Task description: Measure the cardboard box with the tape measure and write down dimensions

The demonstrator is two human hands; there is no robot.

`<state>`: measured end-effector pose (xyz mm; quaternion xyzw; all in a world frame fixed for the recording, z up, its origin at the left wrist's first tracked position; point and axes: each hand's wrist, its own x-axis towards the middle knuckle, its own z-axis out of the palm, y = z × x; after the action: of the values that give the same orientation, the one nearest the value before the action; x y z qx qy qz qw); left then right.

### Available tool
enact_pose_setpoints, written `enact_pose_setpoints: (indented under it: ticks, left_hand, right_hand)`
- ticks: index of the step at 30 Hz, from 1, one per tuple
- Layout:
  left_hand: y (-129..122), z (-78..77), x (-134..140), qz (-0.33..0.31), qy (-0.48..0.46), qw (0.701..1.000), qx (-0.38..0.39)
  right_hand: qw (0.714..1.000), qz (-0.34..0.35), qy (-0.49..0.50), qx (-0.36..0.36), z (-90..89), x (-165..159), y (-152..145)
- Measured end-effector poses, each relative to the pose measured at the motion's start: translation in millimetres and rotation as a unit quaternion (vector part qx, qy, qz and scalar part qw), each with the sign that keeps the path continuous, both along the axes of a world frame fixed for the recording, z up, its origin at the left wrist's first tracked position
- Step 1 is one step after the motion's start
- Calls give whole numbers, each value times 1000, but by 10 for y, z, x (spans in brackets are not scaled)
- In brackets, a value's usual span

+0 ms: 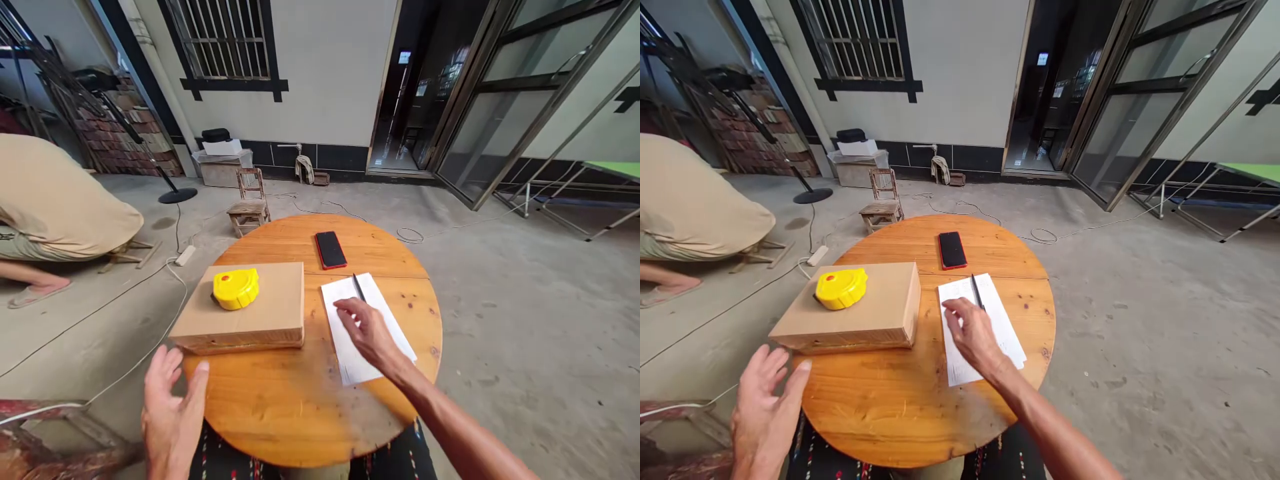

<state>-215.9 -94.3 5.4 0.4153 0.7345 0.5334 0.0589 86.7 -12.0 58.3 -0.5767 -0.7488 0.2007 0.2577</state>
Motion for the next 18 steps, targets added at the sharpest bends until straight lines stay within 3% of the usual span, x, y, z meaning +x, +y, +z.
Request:
enact_pose_setpoints:
  ticks: [2,4,5,7,10,15,18]
  left_hand:
    - [-233,11,277,30,36,998,30]
    - [-415,40,646,-12,84,995,49]
    - [-461,58,843,-78,122,988,57]
    - [-444,83,1217,-247,202,945,67]
    - [-212,88,1637,-356,262,897,-6]
    - [165,78,1919,-444,312,831,-121]
    - [198,73,1935,-457,302,823,-152]
  right_hand:
    - [997,-50,-54,-6,-12,286,189]
    - [992,-81,-97,-18,-61,466,356]
    - [989,-89,-115,-23,-101,504,417]
    - [986,-85,-138,-29,-187,503,481]
    - [989,-53,-131,-33,-248,474,416]
    - [998,-39,-39,-39,-121,821,78]
    - [985,0,156,-74,-72,1090,-105]
